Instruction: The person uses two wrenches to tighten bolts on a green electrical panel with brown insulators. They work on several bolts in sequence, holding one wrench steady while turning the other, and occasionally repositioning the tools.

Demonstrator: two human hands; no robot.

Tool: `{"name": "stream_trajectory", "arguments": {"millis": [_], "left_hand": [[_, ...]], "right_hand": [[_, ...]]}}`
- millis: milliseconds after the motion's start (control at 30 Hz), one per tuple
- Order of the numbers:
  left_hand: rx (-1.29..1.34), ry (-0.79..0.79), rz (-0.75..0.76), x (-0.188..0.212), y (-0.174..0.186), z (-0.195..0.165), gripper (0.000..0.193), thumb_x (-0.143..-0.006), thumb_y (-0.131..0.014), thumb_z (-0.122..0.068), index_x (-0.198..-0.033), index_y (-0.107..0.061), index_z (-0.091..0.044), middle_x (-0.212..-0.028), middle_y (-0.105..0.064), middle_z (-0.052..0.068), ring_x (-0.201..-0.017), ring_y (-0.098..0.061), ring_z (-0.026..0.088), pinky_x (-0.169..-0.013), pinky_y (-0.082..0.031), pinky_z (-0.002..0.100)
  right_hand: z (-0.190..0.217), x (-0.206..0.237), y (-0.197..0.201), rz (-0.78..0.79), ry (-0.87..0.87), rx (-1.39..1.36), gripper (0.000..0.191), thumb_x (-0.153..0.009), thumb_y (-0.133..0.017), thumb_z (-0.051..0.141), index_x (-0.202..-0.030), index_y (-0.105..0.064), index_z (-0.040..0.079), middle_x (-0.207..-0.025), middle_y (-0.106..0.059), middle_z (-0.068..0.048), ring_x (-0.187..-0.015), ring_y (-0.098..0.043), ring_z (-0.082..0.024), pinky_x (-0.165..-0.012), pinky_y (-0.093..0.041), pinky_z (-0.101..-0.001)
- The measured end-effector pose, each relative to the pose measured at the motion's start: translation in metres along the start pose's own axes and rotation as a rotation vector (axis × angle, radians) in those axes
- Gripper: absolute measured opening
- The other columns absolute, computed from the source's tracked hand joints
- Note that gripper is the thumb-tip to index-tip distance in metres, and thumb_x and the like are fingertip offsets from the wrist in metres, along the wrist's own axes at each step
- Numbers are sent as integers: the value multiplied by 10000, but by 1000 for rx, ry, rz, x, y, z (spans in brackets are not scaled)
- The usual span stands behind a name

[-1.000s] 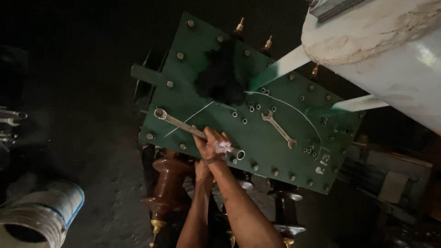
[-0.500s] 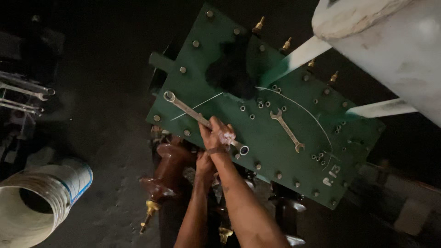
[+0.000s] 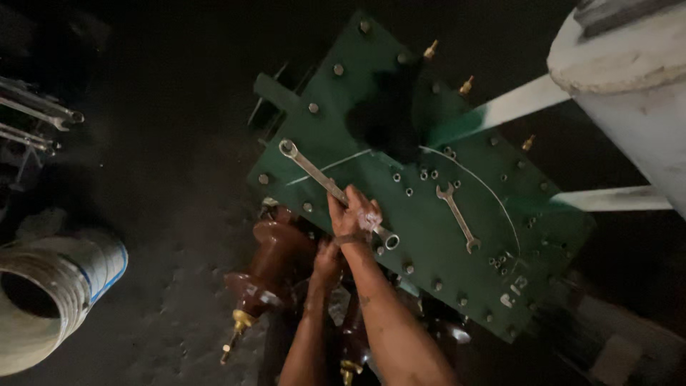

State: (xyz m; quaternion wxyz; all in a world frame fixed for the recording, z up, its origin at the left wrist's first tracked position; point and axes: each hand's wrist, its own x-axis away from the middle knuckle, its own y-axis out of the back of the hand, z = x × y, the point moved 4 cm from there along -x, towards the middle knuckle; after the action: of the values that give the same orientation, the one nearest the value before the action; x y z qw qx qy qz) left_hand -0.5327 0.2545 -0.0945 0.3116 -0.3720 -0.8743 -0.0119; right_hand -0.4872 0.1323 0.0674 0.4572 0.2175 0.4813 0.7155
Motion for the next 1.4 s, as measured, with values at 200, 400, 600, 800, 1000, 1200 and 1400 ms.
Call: {"name": "stream_trajectory", "arguments": {"millis": [200, 400, 600, 800, 1000, 1200, 1400], "left_hand": [[-444, 48, 54, -9, -5, 2, 366, -965, -545, -206, -1267, -645, -25, -1287, -624, 263, -1144, -621, 415, -920, -519, 495], [-770, 130, 259, -8, -16, 5, 412, -1038, -604, -359, -1199, -746, -7, -1205, -756, 257, -1146, -723, 373, -962, -546, 467], [137, 120, -50, -8, -22, -11, 527, -1048, -529, -351, -1410, -588, 28, -1227, -652, 228, -1032, -617, 322, -831, -505, 431], [293, 609, -126, -12, -21, -2, 530, -1086, -492, -360, -1343, -597, 90, -1150, -656, 259, -909, -590, 335, -728, -465, 457], [835, 206, 43, 7, -24, 8, 422, -1063, -455, -297, -1327, -602, -2, -1303, -645, 133, -1164, -638, 240, -964, -547, 363], [597, 478, -84, 9, -23, 9, 508, -1148, -458, -348, -1270, -617, 118, -1099, -601, 241, -923, -539, 368, -756, -426, 506], [515, 307, -66, 3, -16, 3, 449, -1034, -499, -270, -1355, -582, 33, -1256, -627, 225, -1084, -599, 343, -906, -485, 505]], "right_hand": [[-7, 4, -4, -22, 21, -29, 446, -907, -753, 391, -667, -502, 112, -559, -539, -82, -504, -521, -300, -600, -412, -434], [-9, 4, -3, -69, 61, -55, 431, -901, -784, 379, -708, -519, 100, -617, -556, -110, -579, -534, -355, -602, -396, -458], [-6, 1, 2, -86, 91, 24, 443, -863, -772, 419, -697, -511, 101, -603, -565, -106, -586, -555, -366, -618, -439, -466], [-9, 2, 2, -75, 19, -2, 465, -845, -783, 428, -640, -528, 97, -571, -555, -127, -518, -519, -378, -575, -427, -497], [-9, 1, 4, -64, 17, 46, 470, -847, -788, 430, -668, -517, 90, -615, -564, -140, -580, -512, -400, -561, -381, -516], [-8, 4, 4, -72, 7, 28, 426, -839, -788, 448, -718, -551, 115, -644, -598, -124, -620, -584, -390, -585, -443, -493], [-11, 5, -4, -8, -33, -34, 440, -845, -793, 439, -680, -549, 112, -605, -596, -108, -606, -614, -339, -667, -463, -443]]}}
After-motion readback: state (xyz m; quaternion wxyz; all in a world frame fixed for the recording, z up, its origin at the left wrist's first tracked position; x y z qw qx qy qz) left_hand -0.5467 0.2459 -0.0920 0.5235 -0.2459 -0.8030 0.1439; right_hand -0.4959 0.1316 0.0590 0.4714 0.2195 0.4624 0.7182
